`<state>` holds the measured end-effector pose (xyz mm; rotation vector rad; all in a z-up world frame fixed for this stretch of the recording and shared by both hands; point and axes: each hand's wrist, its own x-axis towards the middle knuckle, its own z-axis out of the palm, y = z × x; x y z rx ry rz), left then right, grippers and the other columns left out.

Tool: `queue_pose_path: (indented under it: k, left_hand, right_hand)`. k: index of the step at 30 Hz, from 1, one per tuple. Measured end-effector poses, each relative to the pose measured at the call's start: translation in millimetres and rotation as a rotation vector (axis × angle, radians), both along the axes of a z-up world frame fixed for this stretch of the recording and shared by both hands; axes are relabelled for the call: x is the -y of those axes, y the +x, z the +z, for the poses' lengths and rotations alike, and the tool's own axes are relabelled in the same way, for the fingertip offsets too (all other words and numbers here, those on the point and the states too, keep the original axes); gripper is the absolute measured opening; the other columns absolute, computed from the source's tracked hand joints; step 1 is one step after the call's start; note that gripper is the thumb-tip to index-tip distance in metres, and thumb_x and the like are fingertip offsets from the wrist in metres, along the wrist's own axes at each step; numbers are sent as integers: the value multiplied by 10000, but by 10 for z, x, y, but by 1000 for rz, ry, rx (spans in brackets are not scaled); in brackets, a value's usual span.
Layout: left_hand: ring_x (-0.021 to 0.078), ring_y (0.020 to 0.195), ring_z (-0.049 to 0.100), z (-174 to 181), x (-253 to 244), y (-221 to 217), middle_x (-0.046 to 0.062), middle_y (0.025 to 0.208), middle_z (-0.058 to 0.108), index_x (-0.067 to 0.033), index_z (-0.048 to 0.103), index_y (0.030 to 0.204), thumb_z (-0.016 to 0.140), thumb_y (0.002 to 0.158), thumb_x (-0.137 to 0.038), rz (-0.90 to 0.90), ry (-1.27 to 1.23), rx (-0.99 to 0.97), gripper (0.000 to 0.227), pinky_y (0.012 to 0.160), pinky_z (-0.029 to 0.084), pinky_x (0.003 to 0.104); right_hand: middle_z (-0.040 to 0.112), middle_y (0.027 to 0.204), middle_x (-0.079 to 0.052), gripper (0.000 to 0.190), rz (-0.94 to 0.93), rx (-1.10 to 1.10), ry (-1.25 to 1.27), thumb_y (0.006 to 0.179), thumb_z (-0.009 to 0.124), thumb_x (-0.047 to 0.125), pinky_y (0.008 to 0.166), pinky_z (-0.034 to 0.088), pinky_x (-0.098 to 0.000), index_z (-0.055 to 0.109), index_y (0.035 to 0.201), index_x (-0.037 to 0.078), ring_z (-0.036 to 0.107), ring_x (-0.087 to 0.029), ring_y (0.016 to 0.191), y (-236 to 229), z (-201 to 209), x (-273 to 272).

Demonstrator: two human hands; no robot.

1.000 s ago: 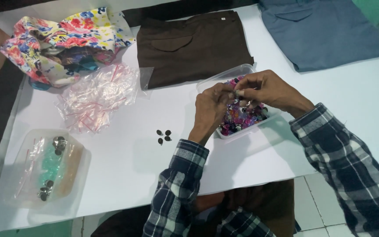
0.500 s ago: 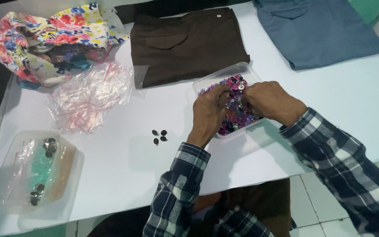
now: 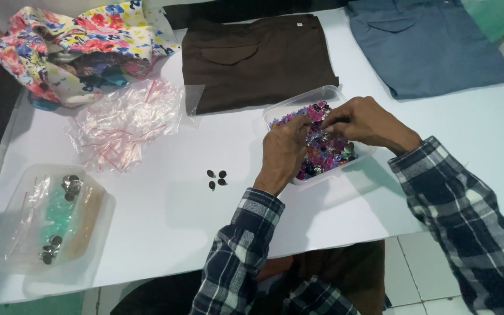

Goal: The person sorts small dark buttons from a container of colorful buttons and places them into small clear plastic bags. The person repeats this process multiple times, filling several bags with the sorted buttons.

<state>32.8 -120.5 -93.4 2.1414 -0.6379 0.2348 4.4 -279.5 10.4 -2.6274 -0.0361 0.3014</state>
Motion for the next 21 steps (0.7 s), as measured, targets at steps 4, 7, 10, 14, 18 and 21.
queue_pose_path:
  k: [4, 7, 10, 14, 18, 21]
  left_hand:
    - [266, 853, 771, -19, 1, 25, 82, 935, 777, -135, 691, 1153, 623, 977, -50, -3, 34, 1, 207, 856, 621, 403]
    - [256, 866, 766, 23, -18, 14, 63, 916, 775, -172, 684, 1152, 617, 973, -61, 8, 71, 4, 221, 845, 620, 412]
    - [255, 840, 768, 35, -15, 0, 60, 888, 775, -171, 686, 1138, 622, 962, -51, 17, 117, 19, 222, 835, 625, 406]
    - [253, 897, 764, 8, 3, 18, 55, 933, 778, -186, 686, 1155, 616, 976, -64, 19, 111, 5, 227, 901, 602, 431]
    - [261, 891, 765, 16, 4, -14, 64, 933, 778, -176, 694, 1150, 624, 972, -44, 11, 107, 3, 232, 895, 602, 449]
    - [267, 904, 763, 13, 8, -1, 72, 943, 779, -165, 685, 1159, 622, 974, -49, 20, 120, -13, 227, 896, 604, 445]
  right_hand:
    - [734, 1137, -296, 299, -3, -16, -1, 913, 632, 30, 924, 553, -557, 767, 1180, 37, 674, -504, 1091, 139, -180, 111]
    - [763, 1042, -232, 332, 96, 10, -235, 875, 641, -8, 860, 597, -484, 773, 1170, 65, 727, -418, 1016, 167, -238, 23]
    - [785, 943, -173, 325, 209, -27, -528, 815, 689, 5, 780, 629, -427, 787, 1108, 106, 769, -338, 917, 158, -376, -2]
    - [768, 843, -155, 220, 264, 89, -555, 794, 720, 87, 725, 632, -445, 789, 1002, 78, 768, -348, 839, 299, -607, 91]
    - [770, 978, -234, 266, 93, 22, -235, 931, 633, 119, 855, 595, -502, 771, 1155, 82, 731, -432, 991, 302, -434, 113]
    - [737, 1101, -270, 301, 21, 66, -73, 965, 628, 135, 934, 553, -545, 727, 1248, 106, 675, -477, 1091, 333, -414, 155]
